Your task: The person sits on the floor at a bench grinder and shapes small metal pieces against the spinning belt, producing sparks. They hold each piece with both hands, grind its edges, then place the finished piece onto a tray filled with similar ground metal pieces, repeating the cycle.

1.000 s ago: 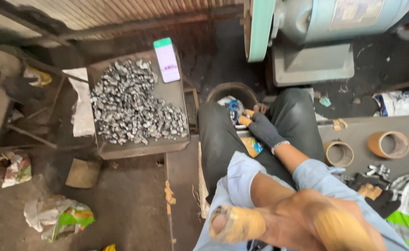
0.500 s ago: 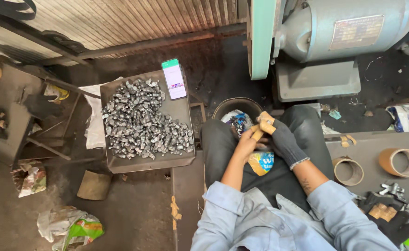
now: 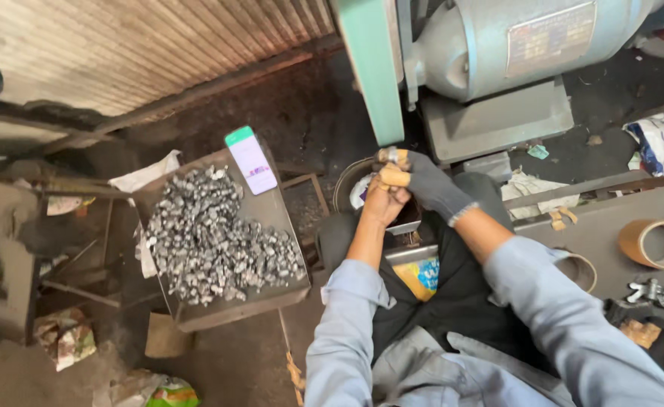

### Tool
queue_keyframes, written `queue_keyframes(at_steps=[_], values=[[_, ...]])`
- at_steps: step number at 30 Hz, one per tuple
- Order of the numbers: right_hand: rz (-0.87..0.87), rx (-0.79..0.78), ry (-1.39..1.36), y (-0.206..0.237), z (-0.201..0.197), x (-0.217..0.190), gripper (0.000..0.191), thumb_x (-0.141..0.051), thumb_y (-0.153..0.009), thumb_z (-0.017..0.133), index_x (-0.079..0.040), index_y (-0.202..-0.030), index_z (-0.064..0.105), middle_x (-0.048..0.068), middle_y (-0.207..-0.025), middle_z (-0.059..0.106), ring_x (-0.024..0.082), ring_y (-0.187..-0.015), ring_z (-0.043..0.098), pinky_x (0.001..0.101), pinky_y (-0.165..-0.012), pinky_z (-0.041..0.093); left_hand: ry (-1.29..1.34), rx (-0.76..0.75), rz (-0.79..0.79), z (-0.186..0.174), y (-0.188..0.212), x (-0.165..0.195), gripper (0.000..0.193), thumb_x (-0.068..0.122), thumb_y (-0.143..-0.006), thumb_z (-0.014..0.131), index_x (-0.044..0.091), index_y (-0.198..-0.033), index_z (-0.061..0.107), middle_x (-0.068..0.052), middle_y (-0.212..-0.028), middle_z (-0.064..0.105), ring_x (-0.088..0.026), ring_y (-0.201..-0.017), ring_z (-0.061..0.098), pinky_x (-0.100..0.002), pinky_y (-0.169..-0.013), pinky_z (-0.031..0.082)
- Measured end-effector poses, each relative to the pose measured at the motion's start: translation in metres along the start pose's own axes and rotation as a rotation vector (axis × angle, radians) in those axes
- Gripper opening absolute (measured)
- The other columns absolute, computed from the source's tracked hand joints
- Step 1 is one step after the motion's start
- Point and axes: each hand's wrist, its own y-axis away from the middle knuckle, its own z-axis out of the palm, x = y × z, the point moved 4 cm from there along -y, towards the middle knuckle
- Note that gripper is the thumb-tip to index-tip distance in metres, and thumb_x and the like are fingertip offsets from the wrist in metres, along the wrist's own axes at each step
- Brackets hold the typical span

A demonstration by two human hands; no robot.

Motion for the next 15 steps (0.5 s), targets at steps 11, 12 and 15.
queue_keyframes(at_steps=[11,12,15], values=[[0.007,0.012,0.209,-0.018,0.006,-0.035,0.037,-0.021,-0.085,0.077,-0.003,-0.114,0.064,0.006,-0.096,0.068,0.013,-0.084,0.062,0.0307,-0.073,0.052,-0.072,0.146,0.038,-0.036,-0.013,0.023,0.012,0.026,-0.1,0.063,0.016,-0.097,0.069,0.006,-0.078,0.061,-0.008,-0.064,0.057,-0.024,-0.056,0.049],[-0.099,-0.106,0.31,0.001,0.012,-0.053,0.04,-0.021,-0.085,0.078,-0.002,-0.116,0.062,0.007,-0.099,0.068,0.014,-0.088,0.063,0.0321,-0.077,0.052,-0.36,-0.016,0.048,-0.03,-0.003,0.028,0.014,0.022,-0.101,0.062,0.012,-0.102,0.071,0.004,-0.09,0.066,-0.01,-0.075,0.062,-0.025,-0.066,0.052],[-0.466,-0.196,0.859,0.054,0.025,-0.097,0.048,-0.021,-0.081,0.08,-0.002,-0.121,0.061,0.012,-0.111,0.068,0.022,-0.103,0.063,0.0378,-0.089,0.051,-1.02,-0.147,0.017,-0.019,0.029,0.038,0.016,0.018,-0.105,0.064,0.004,-0.103,0.072,-0.005,-0.091,0.071,-0.015,-0.073,0.064,-0.03,-0.065,0.053]])
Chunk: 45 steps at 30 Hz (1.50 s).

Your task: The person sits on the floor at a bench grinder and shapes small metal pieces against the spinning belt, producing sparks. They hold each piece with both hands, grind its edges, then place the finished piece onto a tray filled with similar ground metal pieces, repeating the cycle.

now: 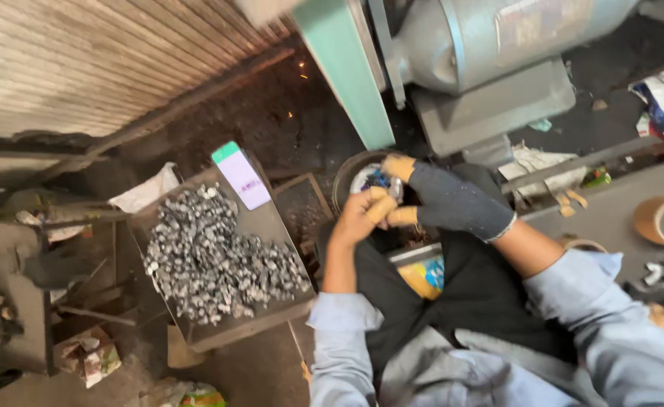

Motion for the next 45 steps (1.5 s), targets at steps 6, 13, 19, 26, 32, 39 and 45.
queue_keyframes(at_steps=[6,13,19,26,32,39,45], values=[[0.275,0.248,-0.098,0.024,0.017,0.013,0.032,-0.023,-0.093,0.071,-0.005,-0.118,0.069,0.011,-0.112,0.072,0.024,-0.105,0.065,0.0388,-0.092,0.052,-0.608,0.465,0.217,0.021,0.03,0.034,0.022,0.023,-0.102,0.069,0.005,-0.115,0.072,-0.011,-0.092,0.074,-0.02,-0.077,0.074,-0.031,-0.072,0.057],[0.611,0.281,-1.374,0.011,0.084,0.106,0.032,-0.028,-0.094,0.067,-0.005,-0.116,0.064,0.009,-0.107,0.07,0.019,-0.096,0.067,0.0328,-0.079,0.053,-0.362,0.726,0.429,0.029,-0.001,0.031,0.037,0.015,-0.098,0.072,0.004,-0.133,0.069,-0.012,-0.109,0.075,-0.016,-0.084,0.068,-0.03,-0.075,0.058],[0.369,0.192,-1.158,-0.042,0.092,0.116,0.046,-0.02,-0.095,0.077,0.004,-0.127,0.056,0.01,-0.117,0.059,0.016,-0.108,0.056,0.0306,-0.089,0.049,0.704,0.752,0.214,-0.012,-0.037,0.002,0.04,0.011,-0.099,0.066,-0.001,-0.136,0.062,-0.006,-0.113,0.069,-0.011,-0.089,0.066,-0.027,-0.079,0.056],[0.34,0.063,-0.759,-0.008,0.074,0.092,0.067,-0.03,-0.094,0.069,0.001,-0.148,0.045,0.007,-0.124,0.067,0.011,-0.113,0.059,0.0273,-0.099,0.049,0.012,0.778,0.274,-0.011,-0.01,0.004,0.017,0.013,-0.094,0.074,0.001,-0.106,0.073,-0.004,-0.092,0.071,-0.012,-0.081,0.067,-0.029,-0.075,0.056],[0.404,0.11,-0.471,0.007,0.042,0.076,0.032,-0.03,-0.093,0.073,-0.003,-0.109,0.076,0.006,-0.096,0.076,0.014,-0.091,0.068,0.0301,-0.083,0.055,-0.195,0.346,0.078,0.016,-0.023,0.007,0.017,0.012,-0.089,0.076,0.001,-0.101,0.075,-0.006,-0.079,0.073,-0.013,-0.071,0.067,-0.033,-0.065,0.054],[0.626,0.318,-0.343,-0.03,0.041,0.094,0.03,-0.035,-0.095,0.068,-0.005,-0.097,0.075,0.003,-0.074,0.069,0.008,-0.062,0.06,0.0264,-0.055,0.048,-0.138,0.51,0.063,-0.005,-0.058,0.018,0.017,0.006,-0.087,0.068,0.0,-0.101,0.073,-0.005,-0.081,0.075,-0.011,-0.069,0.07,-0.028,-0.06,0.057],[0.515,0.376,-0.313,-0.035,0.042,0.087,0.038,-0.036,-0.1,0.066,0.0,-0.096,0.075,0.007,-0.079,0.069,0.014,-0.07,0.061,0.0318,-0.064,0.049,-0.123,0.42,-0.086,-0.01,-0.064,0.009,0.02,0.005,-0.088,0.065,-0.003,-0.104,0.072,-0.008,-0.084,0.073,-0.014,-0.069,0.066,-0.031,-0.058,0.054]])
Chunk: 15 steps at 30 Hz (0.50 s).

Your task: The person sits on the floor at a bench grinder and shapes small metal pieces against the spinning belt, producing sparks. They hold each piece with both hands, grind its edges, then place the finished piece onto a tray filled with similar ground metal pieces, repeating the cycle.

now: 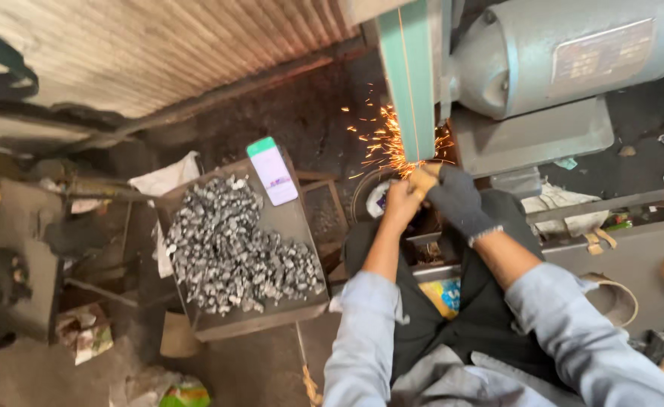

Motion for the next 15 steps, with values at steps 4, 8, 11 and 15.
queue_keyframes(at_steps=[4,8,11,15], values=[[-0.191,0.141,0.179,0.017,-0.003,-0.01,0.039,-0.034,-0.095,0.07,0.003,-0.108,0.069,0.012,-0.088,0.07,0.018,-0.079,0.065,0.0349,-0.072,0.053,-0.264,0.14,0.409,0.0,0.018,0.014,0.022,0.008,-0.086,0.069,-0.001,-0.106,0.072,-0.007,-0.097,0.075,-0.018,-0.087,0.073,-0.029,-0.078,0.055],[-0.151,0.205,0.397,0.024,-0.003,0.0,0.036,-0.035,-0.093,0.073,0.0,-0.102,0.073,0.013,-0.088,0.069,0.018,-0.077,0.064,0.0354,-0.072,0.052,-0.007,0.215,0.385,0.003,0.041,0.017,0.021,0.011,-0.093,0.073,0.0,-0.111,0.07,-0.008,-0.099,0.073,-0.018,-0.088,0.07,-0.029,-0.078,0.054],[0.111,0.044,-0.24,0.025,0.0,0.027,0.032,-0.035,-0.096,0.063,-0.01,-0.116,0.069,-0.002,-0.092,0.071,0.008,-0.081,0.063,0.0281,-0.069,0.053,0.67,0.066,0.057,0.013,0.051,0.007,0.027,0.014,-0.096,0.068,0.007,-0.122,0.068,-0.005,-0.098,0.072,-0.013,-0.083,0.068,-0.027,-0.071,0.054],[0.181,-0.2,-0.617,0.024,0.007,0.042,0.024,-0.029,-0.104,0.063,-0.006,-0.109,0.068,-0.001,-0.085,0.06,0.01,-0.076,0.052,0.0281,-0.065,0.044,0.712,0.096,0.059,0.009,0.052,0.014,0.033,0.017,-0.097,0.069,0.008,-0.129,0.067,-0.005,-0.101,0.07,-0.012,-0.081,0.065,-0.026,-0.07,0.054]])
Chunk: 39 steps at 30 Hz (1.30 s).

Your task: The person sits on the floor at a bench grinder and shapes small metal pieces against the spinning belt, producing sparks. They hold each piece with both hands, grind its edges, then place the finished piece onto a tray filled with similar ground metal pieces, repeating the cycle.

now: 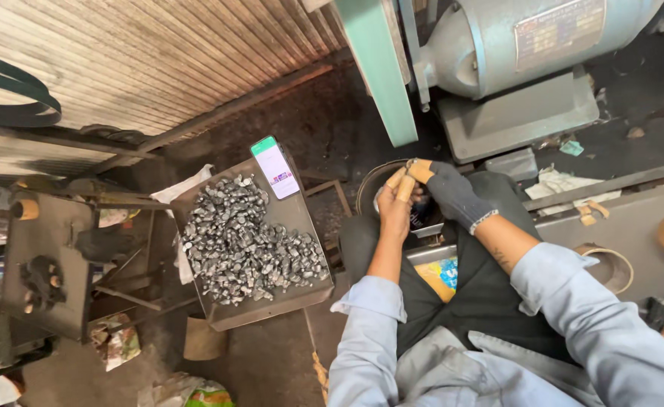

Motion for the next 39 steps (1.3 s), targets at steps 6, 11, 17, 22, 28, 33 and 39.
queue_keyframes(at_steps=[6,11,17,22,28,33,39], values=[[-0.141,-0.16,0.114,-0.027,0.017,-0.008,0.022,-0.021,-0.095,0.059,-0.008,-0.112,0.062,0.003,-0.109,0.065,0.014,-0.105,0.06,0.0305,-0.093,0.052,-0.164,0.208,0.234,-0.001,-0.036,0.021,0.033,0.023,-0.102,0.07,0.001,-0.125,0.069,-0.002,-0.108,0.071,-0.008,-0.092,0.064,-0.022,-0.079,0.052],[-0.005,-0.317,-0.203,-0.029,0.042,-0.016,0.045,-0.02,-0.091,0.069,-0.005,-0.13,0.053,0.002,-0.12,0.059,0.013,-0.112,0.052,0.0325,-0.094,0.045,-0.037,0.291,0.174,-0.012,-0.055,0.018,0.034,0.024,-0.1,0.077,-0.002,-0.121,0.07,-0.005,-0.099,0.069,-0.011,-0.082,0.063,-0.027,-0.072,0.051],[-0.019,-0.29,0.603,0.001,0.063,-0.033,0.064,-0.037,-0.09,0.066,-0.005,-0.144,0.051,0.008,-0.131,0.063,0.022,-0.121,0.059,0.0352,-0.098,0.047,-0.939,0.211,0.512,-0.078,-0.019,0.08,0.041,0.033,-0.096,0.07,0.013,-0.132,0.067,-0.005,-0.104,0.072,-0.021,-0.091,0.068,-0.037,-0.083,0.056],[0.074,-0.416,1.714,0.02,0.071,0.0,0.059,-0.051,-0.092,0.065,-0.01,-0.134,0.057,0.026,-0.123,0.066,0.04,-0.122,0.06,0.0447,-0.105,0.046,-2.189,0.201,0.138,-0.207,0.019,0.141,0.018,0.014,-0.089,0.059,0.019,-0.091,0.076,-0.009,-0.089,0.074,-0.03,-0.085,0.073,-0.047,-0.068,0.056],[0.015,-0.64,1.671,0.021,0.08,0.039,0.059,-0.044,-0.091,0.061,-0.012,-0.138,0.049,0.016,-0.126,0.065,0.035,-0.122,0.057,0.0563,-0.111,0.028,-2.287,0.517,0.15,-0.259,0.027,0.163,0.015,0.015,-0.095,0.061,0.011,-0.104,0.072,-0.01,-0.098,0.075,-0.028,-0.098,0.072,-0.045,-0.085,0.056],[0.111,-0.516,1.521,0.036,0.068,0.037,0.057,-0.045,-0.094,0.059,-0.018,-0.143,0.05,0.016,-0.127,0.064,0.035,-0.124,0.056,0.0455,-0.102,0.044,-1.741,0.665,0.219,-0.244,0.032,0.17,0.027,0.017,-0.096,0.059,0.006,-0.117,0.071,-0.021,-0.101,0.072,-0.04,-0.091,0.07,-0.051,-0.078,0.054],[0.139,-0.319,1.033,0.061,0.043,0.034,0.056,-0.04,-0.092,0.066,-0.01,-0.138,0.057,0.011,-0.12,0.07,0.019,-0.114,0.063,0.0362,-0.101,0.045,-1.223,0.54,0.704,-0.163,0.07,0.149,0.023,0.007,-0.095,0.066,0.008,-0.117,0.072,-0.018,-0.108,0.076,-0.034,-0.101,0.074,-0.041,-0.089,0.058]])
